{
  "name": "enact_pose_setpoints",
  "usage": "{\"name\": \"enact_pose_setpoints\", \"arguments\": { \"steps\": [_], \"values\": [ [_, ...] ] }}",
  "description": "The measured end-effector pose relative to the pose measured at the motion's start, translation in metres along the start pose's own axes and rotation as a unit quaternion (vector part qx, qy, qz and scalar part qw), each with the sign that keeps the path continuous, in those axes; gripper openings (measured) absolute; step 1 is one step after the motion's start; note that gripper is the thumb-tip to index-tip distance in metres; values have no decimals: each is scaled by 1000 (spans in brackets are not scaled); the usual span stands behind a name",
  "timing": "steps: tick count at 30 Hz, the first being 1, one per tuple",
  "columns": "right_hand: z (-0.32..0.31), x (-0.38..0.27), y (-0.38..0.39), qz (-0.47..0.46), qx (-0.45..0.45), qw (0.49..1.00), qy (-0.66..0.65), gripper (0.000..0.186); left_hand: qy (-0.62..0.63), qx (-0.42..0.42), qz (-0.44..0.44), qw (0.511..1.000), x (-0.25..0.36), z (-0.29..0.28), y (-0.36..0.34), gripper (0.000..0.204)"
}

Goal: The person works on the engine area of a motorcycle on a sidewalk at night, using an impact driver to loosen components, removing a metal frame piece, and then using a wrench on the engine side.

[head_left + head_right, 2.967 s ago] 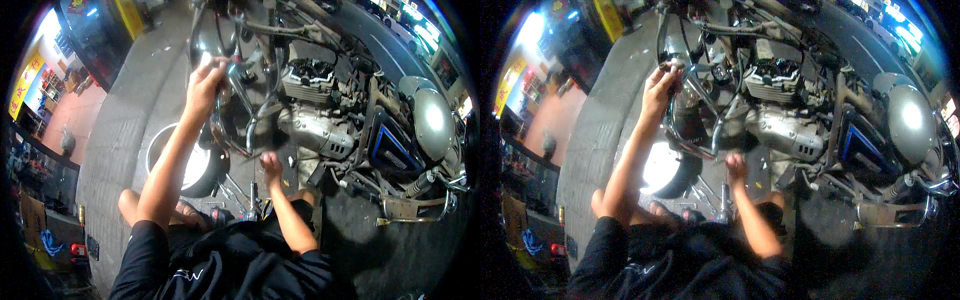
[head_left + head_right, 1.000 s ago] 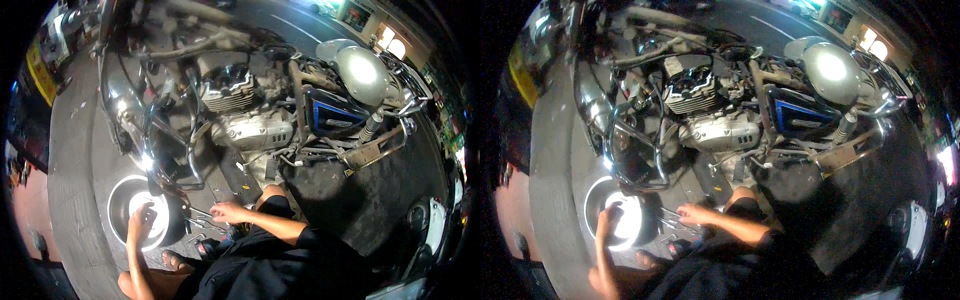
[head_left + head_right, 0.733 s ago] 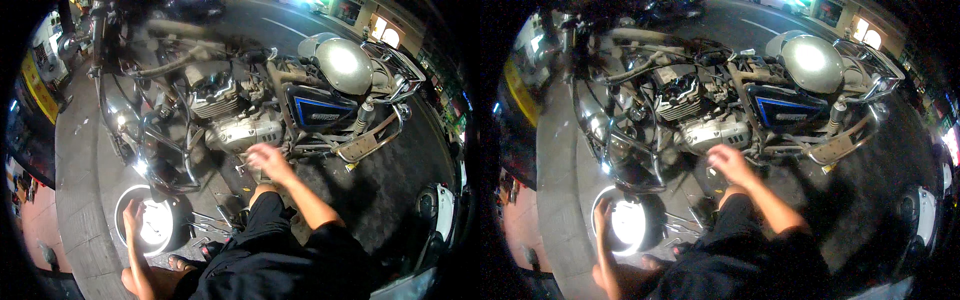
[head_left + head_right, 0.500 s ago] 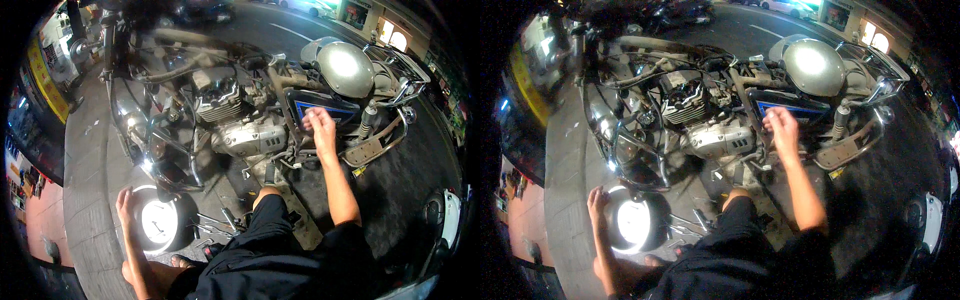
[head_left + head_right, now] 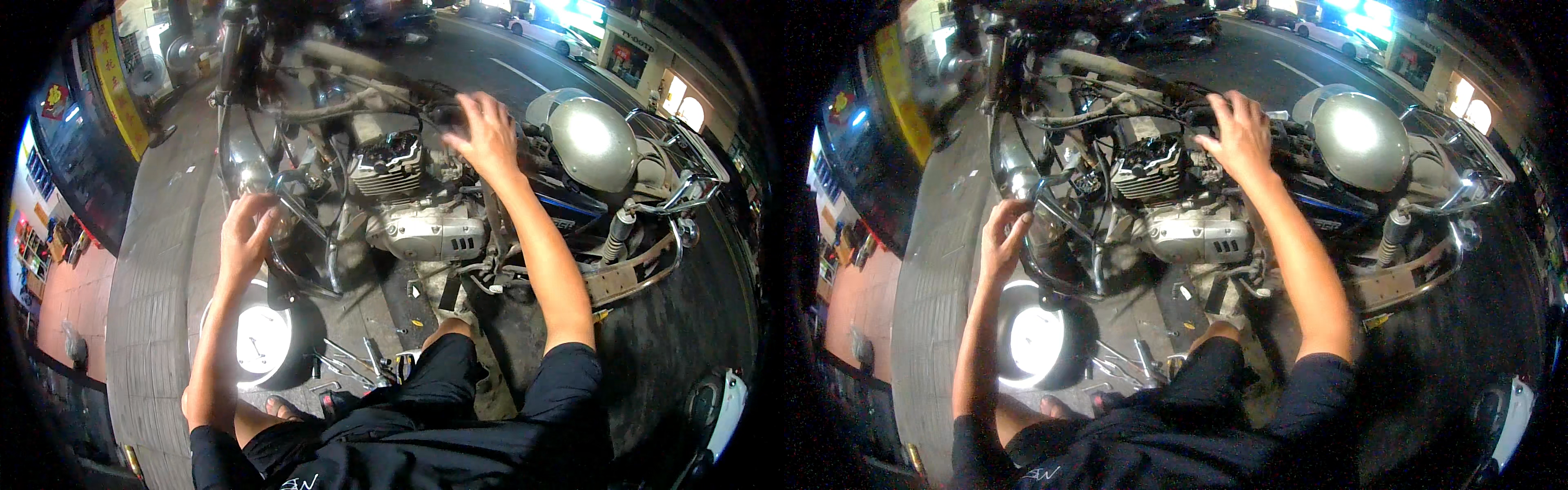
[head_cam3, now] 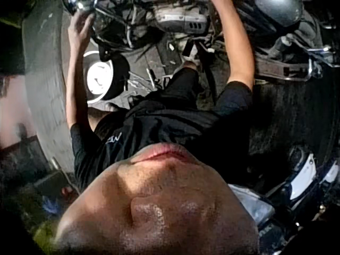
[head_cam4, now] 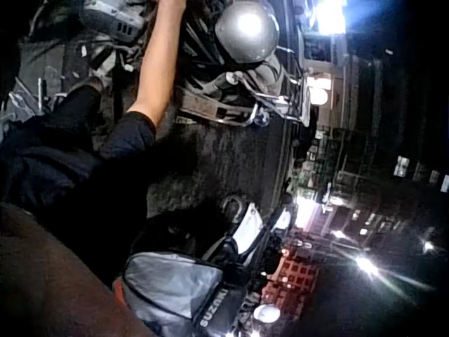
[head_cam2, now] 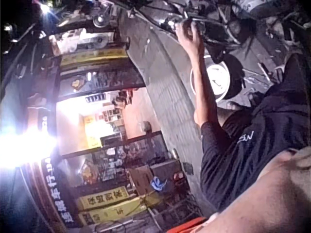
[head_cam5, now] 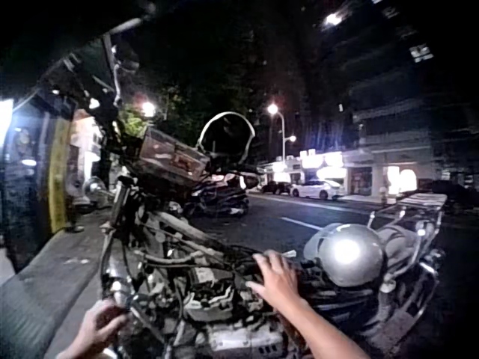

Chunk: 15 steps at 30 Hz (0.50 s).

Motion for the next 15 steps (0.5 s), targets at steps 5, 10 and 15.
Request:
{"name": "enact_pose_setpoints", "arguments": {
  "steps": [5,10,15],
  "values": [
    [40,21,-21,-108,-73,991,32,52,-116,-49,90,988,24,16,5,18],
    [48,36,-47,-153,-137,979,-20,48,-135,-46,103,984,14,13,8,13],
    [52,47,-71,-135,-242,952,-133,53,-111,-29,64,991,16,12,11,14]
  ]
}}
Point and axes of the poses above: each hand's wrist, its own y-axis away from the middle knuckle, its own z-axis out of the palm, x = y × z, the point moved 5 cm from there along -y, towards the middle knuckle, and after that the axes turned 9 degrees about y, right-handed, at the moved point
